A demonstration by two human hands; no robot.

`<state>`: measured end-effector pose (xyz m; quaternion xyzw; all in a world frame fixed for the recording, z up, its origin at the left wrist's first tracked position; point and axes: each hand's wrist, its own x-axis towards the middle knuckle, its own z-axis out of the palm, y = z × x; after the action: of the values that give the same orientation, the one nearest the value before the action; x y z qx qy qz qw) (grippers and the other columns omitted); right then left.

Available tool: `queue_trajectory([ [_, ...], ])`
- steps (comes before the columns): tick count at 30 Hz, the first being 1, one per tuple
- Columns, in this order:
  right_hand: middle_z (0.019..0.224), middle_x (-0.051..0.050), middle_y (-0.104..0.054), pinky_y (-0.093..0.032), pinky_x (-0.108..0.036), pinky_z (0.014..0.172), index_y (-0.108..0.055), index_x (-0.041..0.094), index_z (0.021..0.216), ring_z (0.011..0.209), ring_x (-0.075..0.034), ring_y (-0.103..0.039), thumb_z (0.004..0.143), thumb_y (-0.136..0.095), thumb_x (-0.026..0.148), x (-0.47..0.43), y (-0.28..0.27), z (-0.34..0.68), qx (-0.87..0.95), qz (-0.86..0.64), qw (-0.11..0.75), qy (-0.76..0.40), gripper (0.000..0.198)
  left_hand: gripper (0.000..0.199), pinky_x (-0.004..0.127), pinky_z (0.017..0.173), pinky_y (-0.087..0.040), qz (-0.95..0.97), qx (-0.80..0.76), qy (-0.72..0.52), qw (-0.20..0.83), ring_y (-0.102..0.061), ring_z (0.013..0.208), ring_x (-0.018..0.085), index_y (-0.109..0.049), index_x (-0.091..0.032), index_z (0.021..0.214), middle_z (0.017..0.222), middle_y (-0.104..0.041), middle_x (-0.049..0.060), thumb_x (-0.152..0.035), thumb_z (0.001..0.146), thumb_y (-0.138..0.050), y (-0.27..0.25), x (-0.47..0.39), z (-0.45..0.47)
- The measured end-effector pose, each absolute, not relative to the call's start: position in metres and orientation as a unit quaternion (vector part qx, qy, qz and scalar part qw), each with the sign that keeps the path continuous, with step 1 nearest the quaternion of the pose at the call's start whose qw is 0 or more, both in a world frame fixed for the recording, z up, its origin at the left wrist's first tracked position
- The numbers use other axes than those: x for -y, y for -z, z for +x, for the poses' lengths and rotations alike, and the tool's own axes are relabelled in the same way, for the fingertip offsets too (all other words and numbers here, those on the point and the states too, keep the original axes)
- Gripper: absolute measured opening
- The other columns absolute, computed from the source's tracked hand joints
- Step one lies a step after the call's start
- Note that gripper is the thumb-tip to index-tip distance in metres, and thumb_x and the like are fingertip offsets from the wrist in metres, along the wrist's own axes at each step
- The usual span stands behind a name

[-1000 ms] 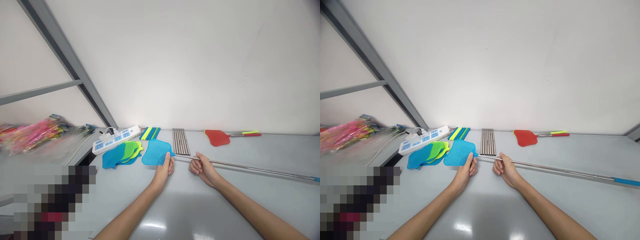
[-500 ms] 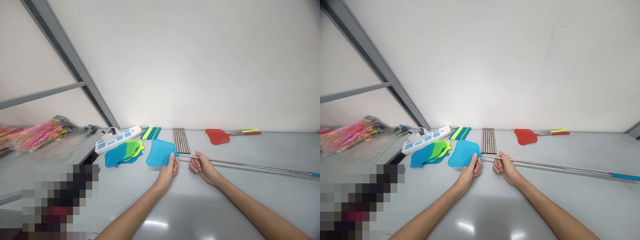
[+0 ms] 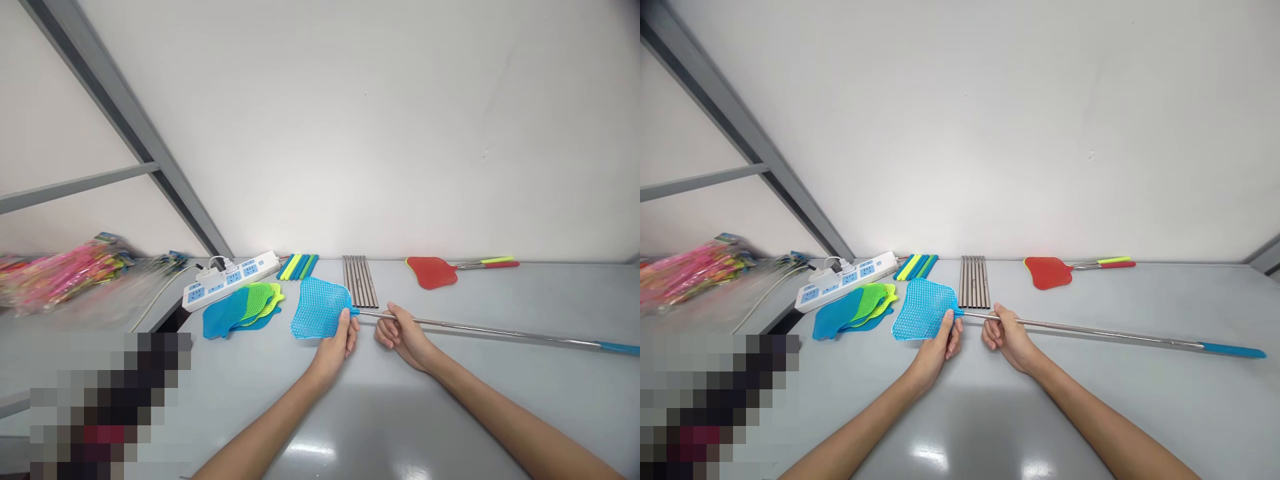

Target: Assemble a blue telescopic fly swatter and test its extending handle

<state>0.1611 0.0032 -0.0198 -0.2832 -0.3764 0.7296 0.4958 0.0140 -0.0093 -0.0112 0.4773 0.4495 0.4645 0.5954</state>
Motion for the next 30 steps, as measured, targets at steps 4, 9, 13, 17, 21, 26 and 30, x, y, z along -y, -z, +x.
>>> queue_trajectory([
  [4,0.032,0.005,-0.025,-0.023,-0.028,0.047,-0.034,0.019,0.037,0.035,-0.010,-0.032,0.082,-0.034,0.039,-0.0035,0.0198,0.1616,0.373,-0.274,0.494,-0.736,0.049,0.041,0.021,0.040,-0.022,0.500,-0.460,-0.457,0.574,-0.027,0.034,0.007,-0.045,-0.018,0.063,0.037,-0.033,-0.007,-0.052,0.078,-0.029,0.0109,0.0096,0.0139],
  [9,0.032,0.005,-0.027,-0.023,-0.028,0.046,-0.037,0.019,0.037,0.035,-0.011,-0.034,0.082,-0.032,0.039,-0.0031,0.0197,0.1601,0.395,-0.273,0.484,-0.731,0.049,0.040,0.022,0.042,-0.026,0.537,-0.479,-0.440,0.537,-0.030,0.034,0.008,-0.046,-0.018,0.061,0.037,-0.036,-0.006,-0.049,0.079,-0.029,0.0078,0.0129,0.0169],
  [13,0.031,0.004,-0.028,-0.024,-0.027,0.046,-0.038,0.018,0.037,0.035,-0.011,-0.035,0.081,-0.033,0.042,-0.0030,0.0191,0.1588,0.404,-0.286,0.475,-0.728,0.050,0.040,0.022,0.043,-0.027,0.547,-0.472,-0.445,0.528,-0.031,0.034,0.008,-0.047,-0.018,0.061,0.037,-0.037,-0.006,-0.049,0.079,-0.029,0.0069,0.0144,0.0188],
  [17,0.031,0.004,-0.027,-0.024,-0.027,0.045,-0.038,0.018,0.036,0.035,-0.010,-0.035,0.081,-0.034,0.041,-0.0034,0.0182,0.1579,0.404,-0.288,0.483,-0.721,0.051,0.040,0.022,0.041,-0.026,0.538,-0.472,-0.443,0.541,-0.030,0.034,0.008,-0.047,-0.018,0.061,0.037,-0.037,-0.006,-0.049,0.079,-0.029,0.0077,0.0134,0.0188],
  [21,0.033,0.004,-0.027,-0.025,-0.027,0.046,-0.038,0.018,0.037,0.036,-0.010,-0.036,0.081,-0.034,0.041,-0.0036,0.0176,0.1578,0.404,-0.295,0.486,-0.717,0.050,0.041,0.022,0.042,-0.026,0.523,-0.473,-0.454,0.546,-0.031,0.034,0.008,-0.047,-0.018,0.060,0.037,-0.036,-0.006,-0.050,0.078,-0.030,0.0068,0.0132,0.0199],
  [26,0.033,0.005,-0.025,-0.025,-0.027,0.046,-0.037,0.018,0.037,0.037,-0.010,-0.035,0.080,-0.038,0.041,-0.0031,0.0184,0.1578,0.397,-0.309,0.491,-0.711,0.048,0.040,0.022,0.041,-0.025,0.489,-0.480,-0.493,0.536,-0.030,0.035,0.007,-0.048,-0.018,0.061,0.037,-0.034,-0.006,-0.051,0.077,-0.033,0.0086,0.0153,0.0221],
  [30,0.033,0.007,-0.018,-0.022,-0.028,0.044,-0.030,0.019,0.034,0.033,-0.008,-0.026,0.076,-0.048,0.034,-0.0057,0.0224,0.1581,0.361,-0.351,0.577,-0.644,0.048,0.039,0.021,0.041,-0.025,0.411,-0.496,-0.532,0.550,-0.029,0.037,0.007,-0.046,-0.017,0.060,0.040,-0.032,-0.006,-0.051,0.076,-0.036,0.0125,0.0151,0.0207],
])
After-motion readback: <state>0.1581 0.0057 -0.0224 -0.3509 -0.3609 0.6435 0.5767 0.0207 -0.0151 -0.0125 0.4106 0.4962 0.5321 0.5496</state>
